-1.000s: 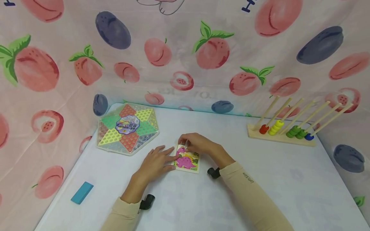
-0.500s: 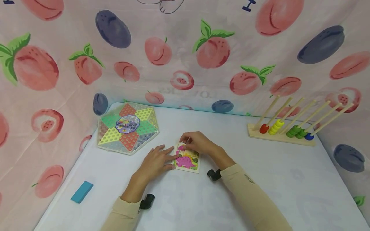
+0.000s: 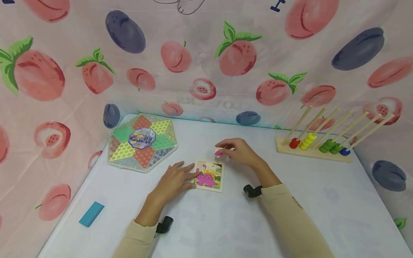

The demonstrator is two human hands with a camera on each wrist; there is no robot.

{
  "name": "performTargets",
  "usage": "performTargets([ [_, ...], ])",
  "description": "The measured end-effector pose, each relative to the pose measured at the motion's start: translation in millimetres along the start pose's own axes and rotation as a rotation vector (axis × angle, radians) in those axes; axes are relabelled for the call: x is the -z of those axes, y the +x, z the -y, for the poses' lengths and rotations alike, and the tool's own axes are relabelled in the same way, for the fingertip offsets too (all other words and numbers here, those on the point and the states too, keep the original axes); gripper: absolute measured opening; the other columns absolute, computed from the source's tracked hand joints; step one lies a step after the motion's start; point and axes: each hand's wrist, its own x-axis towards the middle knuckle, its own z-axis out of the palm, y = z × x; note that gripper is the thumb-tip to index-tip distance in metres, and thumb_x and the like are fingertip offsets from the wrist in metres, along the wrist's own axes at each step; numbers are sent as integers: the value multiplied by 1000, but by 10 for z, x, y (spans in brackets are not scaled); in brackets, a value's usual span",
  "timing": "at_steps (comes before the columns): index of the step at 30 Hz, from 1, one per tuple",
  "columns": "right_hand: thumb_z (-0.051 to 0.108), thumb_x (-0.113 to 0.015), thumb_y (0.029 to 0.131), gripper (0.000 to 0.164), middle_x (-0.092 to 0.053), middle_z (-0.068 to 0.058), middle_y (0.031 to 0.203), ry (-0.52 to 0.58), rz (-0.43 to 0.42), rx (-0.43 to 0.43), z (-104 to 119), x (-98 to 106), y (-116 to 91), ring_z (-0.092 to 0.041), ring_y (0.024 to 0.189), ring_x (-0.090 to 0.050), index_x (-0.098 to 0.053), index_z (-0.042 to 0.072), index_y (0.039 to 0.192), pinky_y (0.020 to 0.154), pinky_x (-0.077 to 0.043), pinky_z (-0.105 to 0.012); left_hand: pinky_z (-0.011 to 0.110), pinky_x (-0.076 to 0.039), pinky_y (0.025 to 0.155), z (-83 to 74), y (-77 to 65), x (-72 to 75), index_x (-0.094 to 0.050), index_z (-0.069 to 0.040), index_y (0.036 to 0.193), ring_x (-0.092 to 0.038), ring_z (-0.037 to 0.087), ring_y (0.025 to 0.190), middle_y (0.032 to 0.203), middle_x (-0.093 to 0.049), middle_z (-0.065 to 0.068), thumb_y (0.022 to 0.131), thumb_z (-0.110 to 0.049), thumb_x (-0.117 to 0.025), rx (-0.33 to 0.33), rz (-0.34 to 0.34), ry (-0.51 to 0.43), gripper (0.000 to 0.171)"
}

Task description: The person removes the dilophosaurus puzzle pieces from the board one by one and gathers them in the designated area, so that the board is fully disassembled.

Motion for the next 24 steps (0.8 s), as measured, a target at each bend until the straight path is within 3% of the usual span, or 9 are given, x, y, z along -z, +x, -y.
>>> performTargets([
  [7,16,-64,100,26,-69,-15,126,86,-45,-57,-140,200,-130,-35,89,-71,-72,8,124,74,-62,-28,75,-31,115,-6,-7,-10,-69,-28,133,-39,41,150,155,-55,4,85,-35,-80,15,-8,-30,49],
  [15,18,-68,98,23,-74,-18,116,43,-75,-108,-281,300,-251,-24,84,-74,-75,4,115,73,-62,-26,75,-29,116,-14,-1,0,-69,-28,133,-39,41,150,154,-55,4,85,-34,-80,13,-5,-44,50],
  [24,24,-76,92,27,-69,-15,115,-29,-108,-212,-478,313,-383,-17,73,-67,-75,8,114,68,-58,-25,75,-30,116,-11,1,0,-69,-28,134,-39,42,150,154,-55,4,85,-34,-81,11,-1,-34,51],
])
